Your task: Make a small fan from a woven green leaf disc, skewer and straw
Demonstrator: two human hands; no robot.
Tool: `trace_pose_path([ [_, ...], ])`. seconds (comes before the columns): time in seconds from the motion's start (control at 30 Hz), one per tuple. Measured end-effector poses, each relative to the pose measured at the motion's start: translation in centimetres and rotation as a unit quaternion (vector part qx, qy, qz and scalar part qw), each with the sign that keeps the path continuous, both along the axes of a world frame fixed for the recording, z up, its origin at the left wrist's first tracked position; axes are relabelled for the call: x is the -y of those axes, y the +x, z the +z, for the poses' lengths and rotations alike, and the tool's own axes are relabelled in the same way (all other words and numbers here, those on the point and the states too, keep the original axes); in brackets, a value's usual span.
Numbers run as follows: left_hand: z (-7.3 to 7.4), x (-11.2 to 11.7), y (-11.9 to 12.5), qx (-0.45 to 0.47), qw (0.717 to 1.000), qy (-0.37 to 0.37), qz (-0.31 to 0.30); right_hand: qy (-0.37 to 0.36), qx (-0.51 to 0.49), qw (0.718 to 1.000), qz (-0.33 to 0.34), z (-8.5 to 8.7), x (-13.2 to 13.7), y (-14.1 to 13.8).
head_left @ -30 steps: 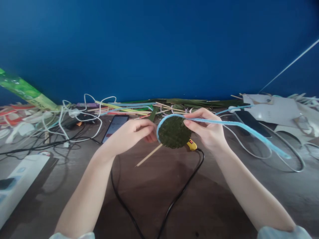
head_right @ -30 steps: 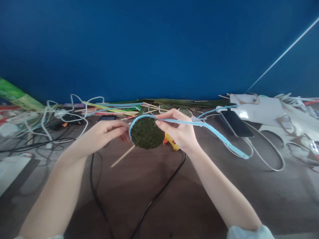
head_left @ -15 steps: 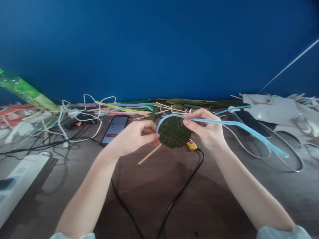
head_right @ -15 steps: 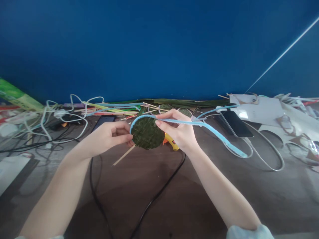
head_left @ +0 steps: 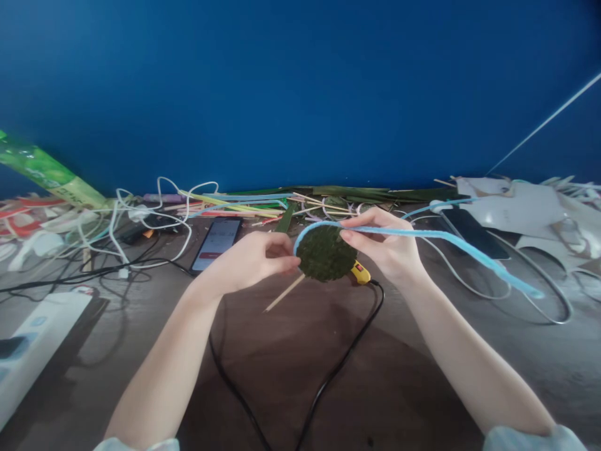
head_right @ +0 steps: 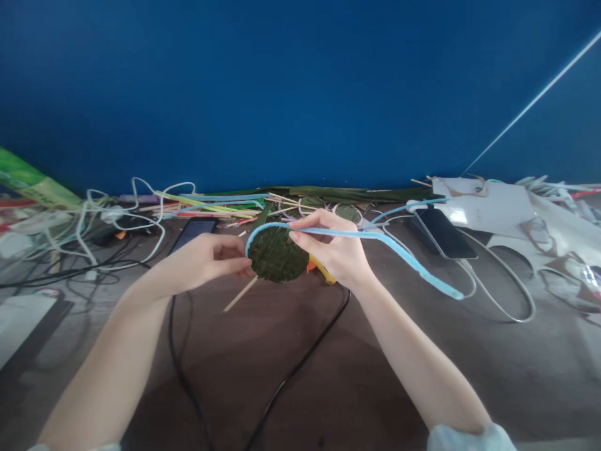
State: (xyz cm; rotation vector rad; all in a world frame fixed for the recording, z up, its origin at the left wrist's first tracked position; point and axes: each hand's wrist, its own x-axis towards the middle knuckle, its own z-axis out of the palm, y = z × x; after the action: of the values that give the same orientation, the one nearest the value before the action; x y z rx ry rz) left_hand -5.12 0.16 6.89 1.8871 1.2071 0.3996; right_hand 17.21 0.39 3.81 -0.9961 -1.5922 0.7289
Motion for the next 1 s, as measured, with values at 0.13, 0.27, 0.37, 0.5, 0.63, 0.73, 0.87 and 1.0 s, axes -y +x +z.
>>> trace_pose_path([
  [0.13,0.1,0.0,-0.1,-0.002,1.000,0.000,-0.007,0.002,0.001,1.000,-0.003,-0.1,-0.1,0.1],
  [0.27,0.2,0.0,-0.1,0.006,1.000,-0.001,-0.012,0.003,0.001,1.000,0.004,-0.1,-0.1,0.1],
  [0.37,0.2,0.1,-0.1,0.006,1.000,0.001,-0.018,0.005,0.004,1.000,-0.001,-0.2,-0.1,0.2],
  [0.5,0.1,0.0,-0.2,-0.016,1.000,0.011,-0.023,0.006,0.018,1.000,-0.007,0.0,0.0,0.1],
  [0.63,0.3,-0.2,-0.3,-0.026,0.999,0.021,-0.008,-0.002,0.027,1.000,0.011,0.1,0.2,-0.1],
  [0.73,0.4,0.0,0.0,0.028,0.998,0.041,0.028,-0.016,0.031,0.999,0.038,0.1,0.4,-0.3],
  [0.87,0.4,0.5,0.7,0.031,0.996,0.074,0.044,-0.038,0.059,0.996,0.054,0.2,0.6,-0.6],
  [1.0,0.0,0.7,1.1,0.028,0.997,0.061,0.027,-0.042,0.062,0.994,0.078,0.1,0.7,-0.8],
])
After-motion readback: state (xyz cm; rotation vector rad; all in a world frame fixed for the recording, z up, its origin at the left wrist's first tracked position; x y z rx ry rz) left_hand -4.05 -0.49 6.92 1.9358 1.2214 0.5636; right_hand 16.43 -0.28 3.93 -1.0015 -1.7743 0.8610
